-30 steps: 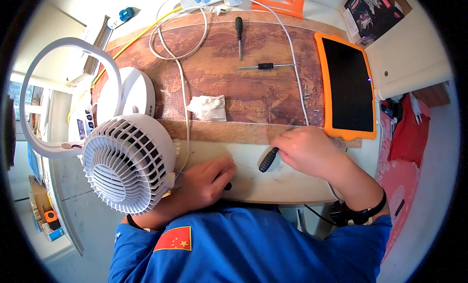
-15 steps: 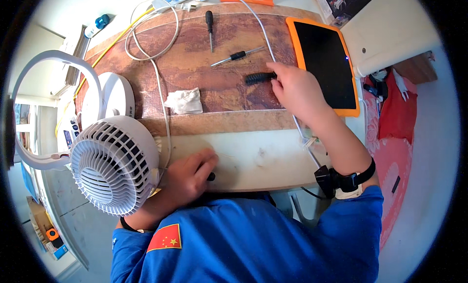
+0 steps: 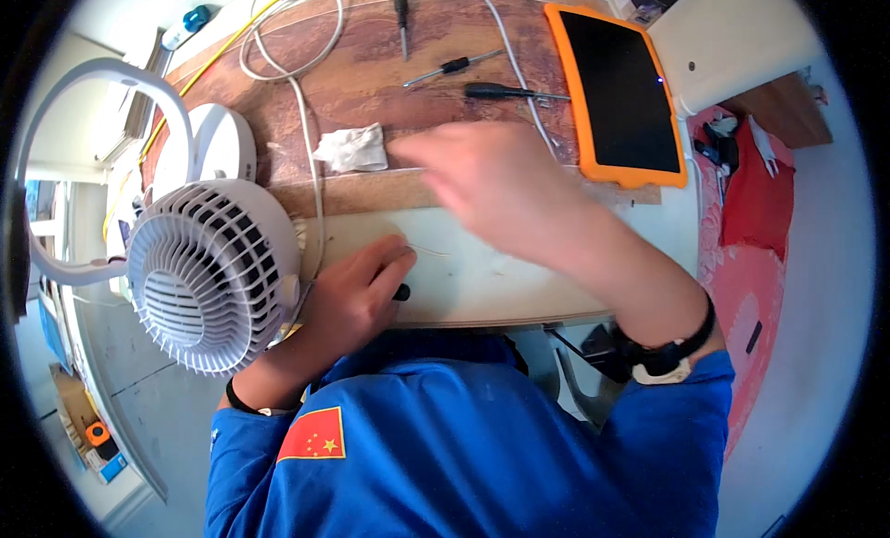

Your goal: The person unscrews the rear casing of a desk fan using a screwdriver and removes the internal motor component by hand.

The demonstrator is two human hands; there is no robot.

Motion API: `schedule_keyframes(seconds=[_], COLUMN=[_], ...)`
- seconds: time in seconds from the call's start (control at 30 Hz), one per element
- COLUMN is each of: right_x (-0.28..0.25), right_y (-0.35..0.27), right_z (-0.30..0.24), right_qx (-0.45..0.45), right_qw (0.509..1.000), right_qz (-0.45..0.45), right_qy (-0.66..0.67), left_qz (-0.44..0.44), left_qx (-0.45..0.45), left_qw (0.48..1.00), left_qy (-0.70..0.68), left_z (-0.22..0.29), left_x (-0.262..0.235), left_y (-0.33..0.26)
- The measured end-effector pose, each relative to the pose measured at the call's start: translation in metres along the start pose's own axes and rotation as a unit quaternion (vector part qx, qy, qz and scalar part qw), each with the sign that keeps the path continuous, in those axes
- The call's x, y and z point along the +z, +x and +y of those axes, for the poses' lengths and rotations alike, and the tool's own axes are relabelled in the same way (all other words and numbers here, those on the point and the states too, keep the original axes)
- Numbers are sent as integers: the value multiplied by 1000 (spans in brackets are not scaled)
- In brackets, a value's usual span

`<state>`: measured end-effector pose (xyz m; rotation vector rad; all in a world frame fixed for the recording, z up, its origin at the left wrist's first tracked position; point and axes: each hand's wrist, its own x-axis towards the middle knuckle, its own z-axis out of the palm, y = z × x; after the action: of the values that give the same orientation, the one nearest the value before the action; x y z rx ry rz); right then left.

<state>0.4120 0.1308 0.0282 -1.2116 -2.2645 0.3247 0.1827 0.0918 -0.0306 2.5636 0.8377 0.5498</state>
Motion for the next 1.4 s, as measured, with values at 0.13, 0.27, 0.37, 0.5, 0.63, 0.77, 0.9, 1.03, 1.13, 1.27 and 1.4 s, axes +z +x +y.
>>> schedule_keyframes(seconds=[0.13, 0.27, 0.37, 0.5, 0.63, 0.77, 0.9, 1.03, 1.13, 1.27, 1.4], right_x=[57, 95, 106, 99, 93, 54, 7, 0, 5, 15, 25], right_y=[42, 62, 66, 70, 67, 48, -10, -53, -58, -46, -28], right_z=[-23, -16, -10, 1, 35, 34, 45, 63, 70, 77, 77], right_qx=[54, 79, 63, 104, 124, 168, 281, 365, 436, 416, 360], right_qw=[985, 983, 984, 975, 971, 981, 860, 755, 771, 846, 905], right_qz=[-115, -102, -63, 4, 36, 67, 191, 294, 266, 248, 227], right_qy=[-118, -130, -153, -194, -202, -70, 381, 459, 381, 223, -14], left_qz=[68, 62, 60, 41, 42, 56, 60, 57, 60, 55, 62], left_qx=[22, 24, 21, 9, 11, 5, 4, -2, 2, 1, 5], left_qw=[997, 996, 996, 998, 999, 998, 997, 998, 998, 998, 997], left_qy=[43, 60, 57, 38, 21, 40, 40, 36, 34, 32, 37], left_z=[-1, -2, 0, 1, 0, 3, 3, 2, 2, 3, 3], left_x=[8, 11, 9, 8, 10, 8, 9, 10, 10, 8, 7], left_y=[1, 0, 0, 0, 0, 2, 1, 0, 1, 2, 3])
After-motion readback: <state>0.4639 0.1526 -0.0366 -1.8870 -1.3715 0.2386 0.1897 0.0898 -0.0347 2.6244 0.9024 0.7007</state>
